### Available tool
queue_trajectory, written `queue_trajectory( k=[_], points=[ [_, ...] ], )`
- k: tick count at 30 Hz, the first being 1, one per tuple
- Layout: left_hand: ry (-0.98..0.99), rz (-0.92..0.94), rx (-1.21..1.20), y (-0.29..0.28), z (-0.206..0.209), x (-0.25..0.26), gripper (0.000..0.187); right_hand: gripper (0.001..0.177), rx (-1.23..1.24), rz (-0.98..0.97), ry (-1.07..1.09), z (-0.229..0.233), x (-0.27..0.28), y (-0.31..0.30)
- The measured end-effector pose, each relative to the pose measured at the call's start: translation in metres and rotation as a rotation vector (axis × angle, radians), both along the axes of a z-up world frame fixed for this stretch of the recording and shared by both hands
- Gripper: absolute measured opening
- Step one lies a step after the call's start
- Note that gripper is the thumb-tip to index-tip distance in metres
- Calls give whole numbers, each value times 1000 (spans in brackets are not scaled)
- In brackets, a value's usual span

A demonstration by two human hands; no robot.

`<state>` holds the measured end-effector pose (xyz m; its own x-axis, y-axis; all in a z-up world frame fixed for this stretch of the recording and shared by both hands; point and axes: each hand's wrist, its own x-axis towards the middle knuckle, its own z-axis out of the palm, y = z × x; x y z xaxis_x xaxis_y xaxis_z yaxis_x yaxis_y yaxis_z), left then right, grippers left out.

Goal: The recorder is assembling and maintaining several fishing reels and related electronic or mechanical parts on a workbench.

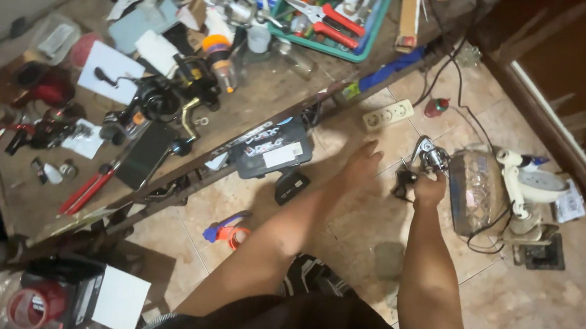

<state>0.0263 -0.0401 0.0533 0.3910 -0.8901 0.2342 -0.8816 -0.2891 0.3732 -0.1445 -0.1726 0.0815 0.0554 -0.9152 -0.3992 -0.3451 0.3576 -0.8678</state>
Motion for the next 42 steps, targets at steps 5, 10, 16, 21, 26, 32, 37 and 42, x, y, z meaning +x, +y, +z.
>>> queue_trajectory(
  k=[5,10,16,21,26,32,37,42],
  points=[
    [962,292,-161,37,125,16,63,49,-244,219,22,14,40,-3],
    [848,394,-119,97,222,28,61,56,-279,310,-48,57,93,19],
    [735,366,-525,132,166,59,55,56,-202,381,-285,164,151,98],
    [787,418,-606,189,232,73,55,53,-232,499,-343,219,185,171],
    [852,429,-746,248,276,93,56,52,-370,592,-291,262,218,246],
    [569,585,-806,315,305,140,51,52,-474,672,-234,286,272,318],
    [533,652,-836,351,297,177,51,42,-504,870,-260,266,320,360],
    [653,761,-725,374,289,189,54,38,-387,935,-224,260,340,395]
  ],
)
